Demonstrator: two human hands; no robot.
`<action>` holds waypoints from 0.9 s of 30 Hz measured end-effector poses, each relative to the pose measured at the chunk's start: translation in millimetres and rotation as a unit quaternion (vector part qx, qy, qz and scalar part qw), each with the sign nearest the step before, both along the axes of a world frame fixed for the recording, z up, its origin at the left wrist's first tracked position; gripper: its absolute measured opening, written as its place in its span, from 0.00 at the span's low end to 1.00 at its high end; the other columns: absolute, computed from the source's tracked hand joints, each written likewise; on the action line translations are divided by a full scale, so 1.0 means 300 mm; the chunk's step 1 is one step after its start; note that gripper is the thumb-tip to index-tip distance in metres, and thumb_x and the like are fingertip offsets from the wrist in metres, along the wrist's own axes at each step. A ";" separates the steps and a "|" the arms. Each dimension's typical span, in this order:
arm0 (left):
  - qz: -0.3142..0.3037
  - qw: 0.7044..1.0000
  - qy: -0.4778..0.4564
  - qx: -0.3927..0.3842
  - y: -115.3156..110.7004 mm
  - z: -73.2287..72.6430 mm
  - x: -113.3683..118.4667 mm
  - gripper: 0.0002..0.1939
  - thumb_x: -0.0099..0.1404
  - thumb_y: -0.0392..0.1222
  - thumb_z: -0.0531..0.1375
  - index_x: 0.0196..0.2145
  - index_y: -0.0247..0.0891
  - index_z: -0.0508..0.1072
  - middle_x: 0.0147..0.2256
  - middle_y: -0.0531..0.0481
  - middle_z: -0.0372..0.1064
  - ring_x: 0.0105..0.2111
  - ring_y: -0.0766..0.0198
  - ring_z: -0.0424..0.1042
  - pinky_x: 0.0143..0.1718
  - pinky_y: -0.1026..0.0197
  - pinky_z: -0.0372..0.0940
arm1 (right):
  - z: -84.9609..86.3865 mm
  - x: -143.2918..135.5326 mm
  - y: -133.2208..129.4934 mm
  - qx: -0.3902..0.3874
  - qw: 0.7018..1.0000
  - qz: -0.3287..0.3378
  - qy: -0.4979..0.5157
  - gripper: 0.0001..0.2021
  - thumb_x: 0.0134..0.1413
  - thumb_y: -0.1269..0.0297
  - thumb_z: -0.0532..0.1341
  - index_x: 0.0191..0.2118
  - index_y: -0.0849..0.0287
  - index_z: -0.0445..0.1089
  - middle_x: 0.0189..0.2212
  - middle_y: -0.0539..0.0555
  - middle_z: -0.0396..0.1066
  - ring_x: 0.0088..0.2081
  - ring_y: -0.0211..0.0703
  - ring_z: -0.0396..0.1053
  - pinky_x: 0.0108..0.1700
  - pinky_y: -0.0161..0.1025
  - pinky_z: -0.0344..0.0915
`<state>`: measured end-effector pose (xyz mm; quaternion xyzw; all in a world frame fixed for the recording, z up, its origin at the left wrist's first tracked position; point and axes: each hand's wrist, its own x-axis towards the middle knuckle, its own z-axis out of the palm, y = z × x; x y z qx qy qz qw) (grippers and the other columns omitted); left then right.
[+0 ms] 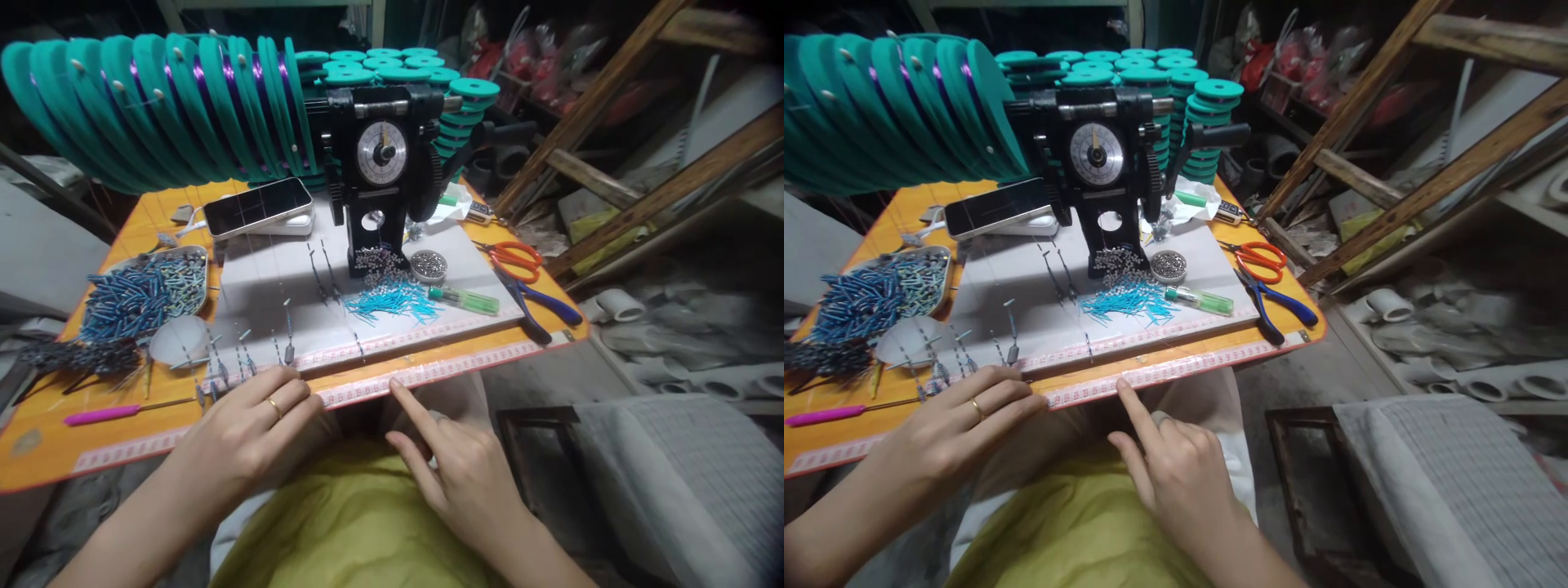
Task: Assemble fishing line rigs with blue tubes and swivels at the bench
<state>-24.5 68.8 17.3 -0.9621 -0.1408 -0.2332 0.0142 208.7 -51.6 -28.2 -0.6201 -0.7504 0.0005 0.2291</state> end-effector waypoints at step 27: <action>0.006 0.999 0.037 0.023 -0.007 0.055 -0.009 0.12 0.68 0.26 0.50 0.40 0.28 0.74 0.36 0.39 0.75 0.41 0.57 0.73 0.43 0.55 0.72 | -0.007 0.000 -0.005 -0.008 0.994 0.017 0.103 0.24 0.66 0.63 0.55 0.64 0.67 0.58 0.22 0.51 0.71 0.20 0.38 0.68 0.25 0.35 0.64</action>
